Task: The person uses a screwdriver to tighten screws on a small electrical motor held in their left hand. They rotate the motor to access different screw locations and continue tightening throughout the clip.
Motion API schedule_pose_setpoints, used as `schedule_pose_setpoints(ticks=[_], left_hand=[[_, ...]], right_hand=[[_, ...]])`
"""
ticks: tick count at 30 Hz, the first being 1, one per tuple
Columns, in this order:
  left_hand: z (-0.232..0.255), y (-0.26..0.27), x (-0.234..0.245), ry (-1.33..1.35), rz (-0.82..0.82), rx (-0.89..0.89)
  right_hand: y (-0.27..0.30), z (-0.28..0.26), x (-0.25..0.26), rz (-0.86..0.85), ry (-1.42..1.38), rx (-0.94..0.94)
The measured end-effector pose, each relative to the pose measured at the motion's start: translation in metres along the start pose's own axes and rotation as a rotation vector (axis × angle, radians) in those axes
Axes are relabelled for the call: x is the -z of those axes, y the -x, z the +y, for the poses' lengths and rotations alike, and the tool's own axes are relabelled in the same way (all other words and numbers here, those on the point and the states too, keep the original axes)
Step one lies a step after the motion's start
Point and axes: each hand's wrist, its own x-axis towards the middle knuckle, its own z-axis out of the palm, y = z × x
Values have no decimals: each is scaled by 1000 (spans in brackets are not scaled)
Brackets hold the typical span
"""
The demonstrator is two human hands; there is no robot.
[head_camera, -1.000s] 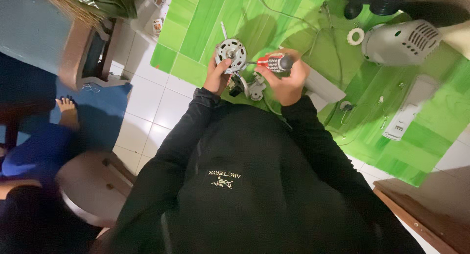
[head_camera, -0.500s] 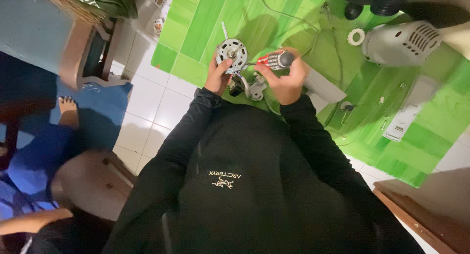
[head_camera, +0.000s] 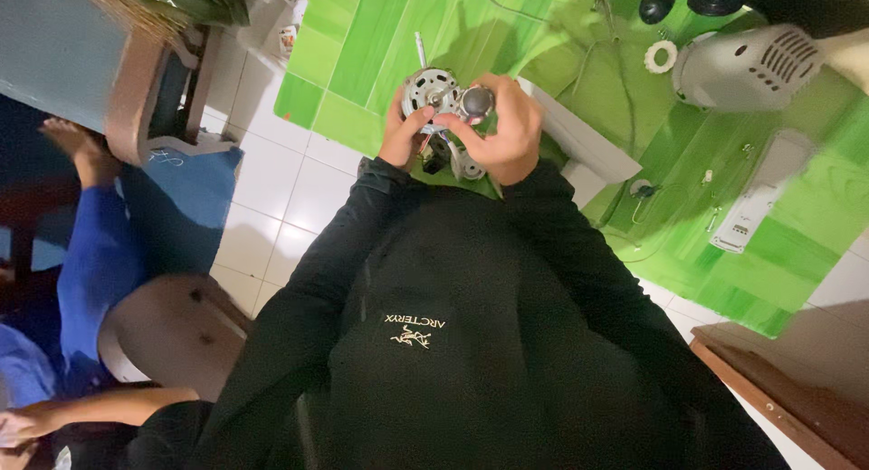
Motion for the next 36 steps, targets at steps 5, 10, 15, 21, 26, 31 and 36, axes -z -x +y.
schedule_pose_setpoints(ticks=[5,10,15,21,26,31,36], left_hand=[[0,-2,1,41,38,-15],[2,-5,3,113,37,-25],[3,-4,0,76,60,-4],[6,-8,-1,92,0,-54],[4,-8,1,67,53,-38],[-6,-12,15,111,85,-59],[5,-18,20,227,99,-10]], right_hand=[[-2,-5,5,1,-28,-13],[-5,-3,7,-57,-176,-42],[-10,-3,12,-178,-121,-16],[-15,6,21,-301,-234,-18],[-10,13,20,-201,-215,40],[2,26,8,-134,-218,27],[14,50,0,164,-762,-281]])
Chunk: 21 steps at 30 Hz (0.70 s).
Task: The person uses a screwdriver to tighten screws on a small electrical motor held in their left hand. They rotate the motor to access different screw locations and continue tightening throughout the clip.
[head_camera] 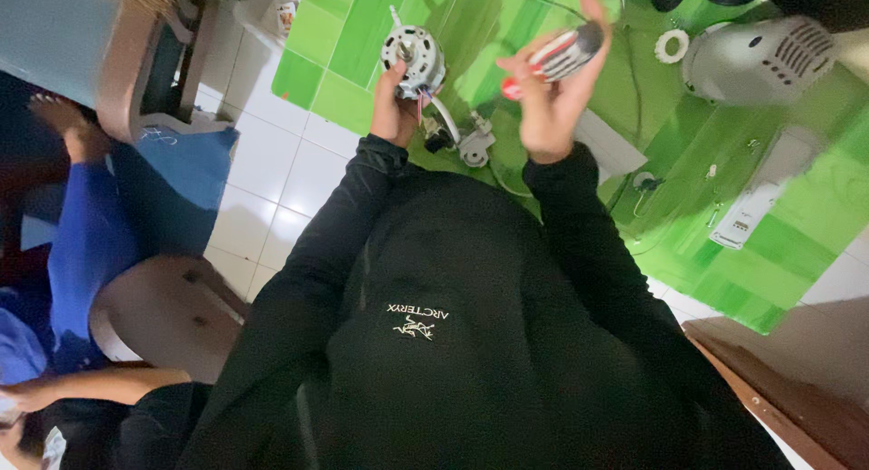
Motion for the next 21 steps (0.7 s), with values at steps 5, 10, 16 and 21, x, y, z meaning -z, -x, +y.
schedule_pose_setpoints(ticks=[5,10,16,21], left_hand=[[10,3,-18,33,-22,-10],[12,1,-26,10,-53,-21],[12,-2,-24,3,17,-19],[12,1,-27,37,-49,-42]], right_hand=[[8,9,34,-332,463,-336],[43,33,13,-402,368,-392],[52,49,12,-500,649,-371],[67,66,15,-466,638,-452]])
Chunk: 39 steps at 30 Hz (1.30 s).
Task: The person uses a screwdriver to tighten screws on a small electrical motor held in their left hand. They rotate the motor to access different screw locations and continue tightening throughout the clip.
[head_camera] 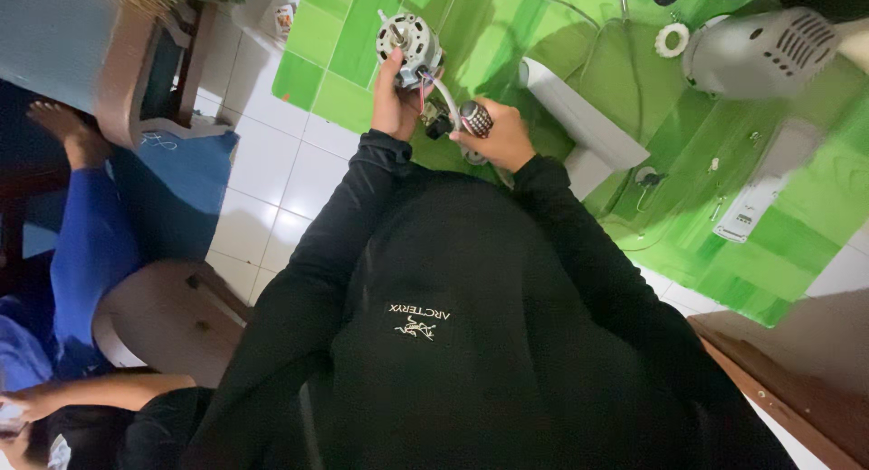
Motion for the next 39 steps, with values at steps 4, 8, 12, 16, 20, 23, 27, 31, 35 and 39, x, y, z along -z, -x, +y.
schedule_pose_setpoints(ticks=[4,8,12,16,20,23,27,31,35,39], left_hand=[[1,2,-1,-25,-11,-19],[-2,2,3,-25,5,-17],[-3,3,12,-14,7,-30],[-6,1,19,-90,83,-9],[-8,0,22,-174,98,-5],[-14,1,22,-180,68,-23],[-16,-3,25,-107,52,-33],[-16,-2,26,-85,24,-65],[-13,6,23,-127,40,-13],[-10,11,17,-191,39,-7]], right_hand=[[-5,13,-14,77,36,145],[-18,19,-22,-3,50,27],[-27,22,-24,-83,102,-129],[-27,31,-19,-105,101,-81],[-31,39,-12,-189,-99,-89],[-28,40,-4,-219,-304,-160],[-24,31,4,-209,-432,-471],[-17,28,0,-115,-376,-349],[-7,33,4,-78,-335,-141],[21,36,17,41,-277,-93]])
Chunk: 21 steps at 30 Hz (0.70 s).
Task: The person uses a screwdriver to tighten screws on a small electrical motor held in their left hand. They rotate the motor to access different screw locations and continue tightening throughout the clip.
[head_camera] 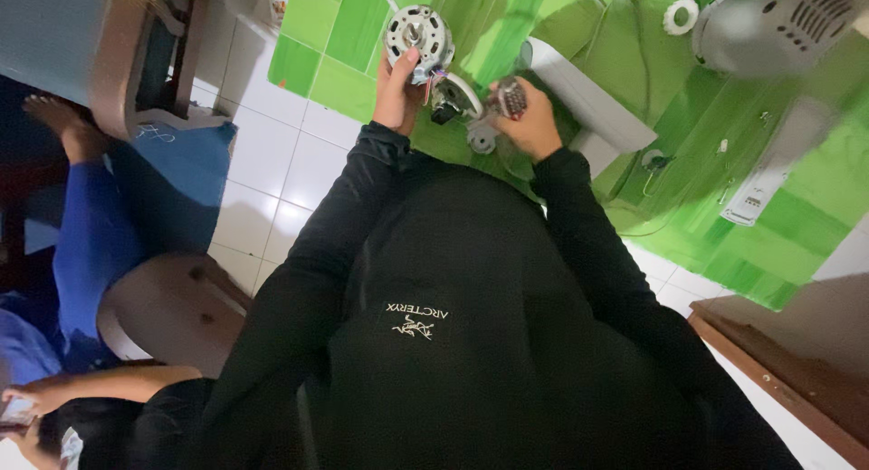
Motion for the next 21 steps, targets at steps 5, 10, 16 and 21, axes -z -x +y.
schedule_pose_setpoints(ticks=[5,10,16,21], left_hand=[[3,1,6,8,-64,17],[1,-3,47,37,-142,75],[-8,2,96,101,-211,165],[-8,4,94,280,-215,172]], right_hand=[[27,5,7,58,13,-119],[21,13,1,115,109,47],[-4,5,-10,148,251,-5],[-31,-10,-30,89,423,-47]])
